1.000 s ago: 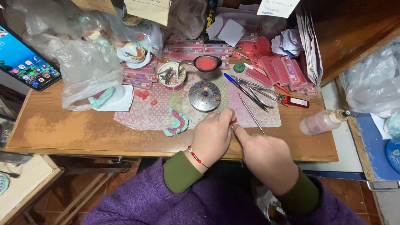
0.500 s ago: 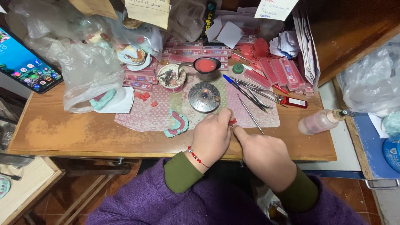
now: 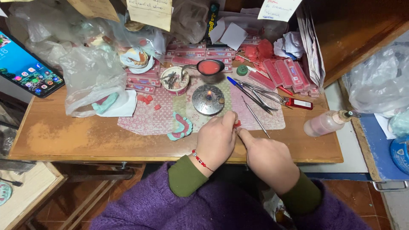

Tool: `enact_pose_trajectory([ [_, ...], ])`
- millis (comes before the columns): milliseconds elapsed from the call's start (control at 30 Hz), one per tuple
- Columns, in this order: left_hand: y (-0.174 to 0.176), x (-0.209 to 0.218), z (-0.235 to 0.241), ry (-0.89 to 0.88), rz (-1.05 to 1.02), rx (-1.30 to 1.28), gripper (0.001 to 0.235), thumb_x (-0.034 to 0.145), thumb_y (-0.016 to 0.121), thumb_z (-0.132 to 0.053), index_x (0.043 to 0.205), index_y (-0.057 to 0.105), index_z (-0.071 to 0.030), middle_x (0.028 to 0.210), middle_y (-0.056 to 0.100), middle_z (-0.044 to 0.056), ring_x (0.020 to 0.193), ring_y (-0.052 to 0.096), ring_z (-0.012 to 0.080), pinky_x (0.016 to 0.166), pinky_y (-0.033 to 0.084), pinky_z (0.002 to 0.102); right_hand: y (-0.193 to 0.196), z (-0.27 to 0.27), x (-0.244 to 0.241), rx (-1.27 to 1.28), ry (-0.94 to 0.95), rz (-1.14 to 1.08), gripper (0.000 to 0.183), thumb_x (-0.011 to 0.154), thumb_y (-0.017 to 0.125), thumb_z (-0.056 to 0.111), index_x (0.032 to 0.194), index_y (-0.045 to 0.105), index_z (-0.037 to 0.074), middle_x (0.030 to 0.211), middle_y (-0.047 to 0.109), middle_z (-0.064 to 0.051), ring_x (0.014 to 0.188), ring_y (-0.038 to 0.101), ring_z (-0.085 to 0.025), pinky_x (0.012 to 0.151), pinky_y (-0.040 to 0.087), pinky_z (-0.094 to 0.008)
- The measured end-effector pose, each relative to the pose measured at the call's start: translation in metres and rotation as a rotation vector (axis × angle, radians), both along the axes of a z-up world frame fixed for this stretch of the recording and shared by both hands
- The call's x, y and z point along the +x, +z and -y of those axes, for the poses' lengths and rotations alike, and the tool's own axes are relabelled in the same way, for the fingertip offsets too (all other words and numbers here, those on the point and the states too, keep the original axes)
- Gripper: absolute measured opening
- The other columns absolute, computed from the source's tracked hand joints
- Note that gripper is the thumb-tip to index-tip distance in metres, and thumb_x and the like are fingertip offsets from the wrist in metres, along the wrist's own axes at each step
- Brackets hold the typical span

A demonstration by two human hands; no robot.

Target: Apply and shape wax onto a dental impression mold using a spatula and heat.

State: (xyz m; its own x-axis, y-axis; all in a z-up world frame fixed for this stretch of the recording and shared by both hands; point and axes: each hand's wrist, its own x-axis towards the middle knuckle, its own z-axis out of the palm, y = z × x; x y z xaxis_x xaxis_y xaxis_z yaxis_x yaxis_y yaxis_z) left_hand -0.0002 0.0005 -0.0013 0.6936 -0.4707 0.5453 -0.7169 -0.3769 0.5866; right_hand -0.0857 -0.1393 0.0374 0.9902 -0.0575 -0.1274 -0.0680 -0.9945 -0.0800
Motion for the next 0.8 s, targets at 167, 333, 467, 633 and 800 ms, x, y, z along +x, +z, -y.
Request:
enact_pose_trajectory([
  [167, -0.002, 0.002, 0.0, 0.013, -0.017, 0.012, 0.022, 0.084, 0.069, -0.005, 0.1, 0.055, -0.007, 0.079, 0.066, 0.014, 0.079, 0.066, 0.0358, 0.068, 0.051, 0.048, 0.004, -0.004, -0.002, 0.051, -0.067, -0.001, 0.042, 0.092, 0.049, 0.015, 0.133, 0.055, 0.021, 0.075, 0.073, -0.014, 0.073, 0.072, -0.036, 0.064, 0.054, -0.054],
  [333, 0.007, 0.0, -0.006, 0.009, -0.052, 0.005, 0.023, 0.084, 0.071, -0.009, 0.1, 0.055, -0.007, 0.08, 0.066, 0.014, 0.08, 0.068, 0.0356, 0.068, 0.051, 0.048, 0.006, 0.017, 0.002, 0.409, -0.221, 0.0, 0.036, 0.096, 0.053, 0.024, 0.13, 0.064, 0.025, 0.096, 0.076, -0.016, 0.091, 0.071, -0.039, 0.078, 0.054, -0.052],
  [467, 0.024, -0.008, -0.031, 0.032, -0.123, 0.058, 0.02, 0.085, 0.074, -0.013, 0.097, 0.059, -0.009, 0.079, 0.066, 0.013, 0.079, 0.067, 0.0353, 0.068, 0.052, 0.047, -0.004, 0.03, -0.003, 0.704, -0.071, 0.089, 0.043, 0.095, 0.054, 0.02, 0.137, 0.062, 0.018, 0.113, 0.074, -0.02, 0.103, 0.072, -0.036, 0.087, 0.055, -0.043],
  [633, 0.053, 0.024, -0.094, 0.127, 0.006, 0.052, 0.009, 0.087, 0.073, -0.012, 0.091, 0.064, -0.011, 0.085, 0.069, 0.009, 0.081, 0.067, 0.0333, 0.071, 0.052, 0.044, -0.006, 0.043, -0.008, 0.71, -0.144, 0.048, 0.037, 0.095, 0.055, 0.022, 0.13, 0.064, 0.016, 0.102, 0.075, -0.018, 0.097, 0.073, -0.035, 0.084, 0.055, -0.042],
  [800, 0.034, 0.058, -0.127, 0.309, 0.091, 0.218, 0.015, 0.084, 0.075, -0.011, 0.09, 0.063, -0.004, 0.084, 0.067, 0.016, 0.082, 0.064, 0.0387, 0.07, 0.049, 0.048, -0.034, 0.048, 0.003, 0.175, -0.275, 0.576, 0.018, 0.097, 0.065, 0.02, 0.107, 0.07, 0.006, 0.098, 0.068, -0.017, 0.088, 0.066, -0.04, 0.078, 0.051, -0.048],
])
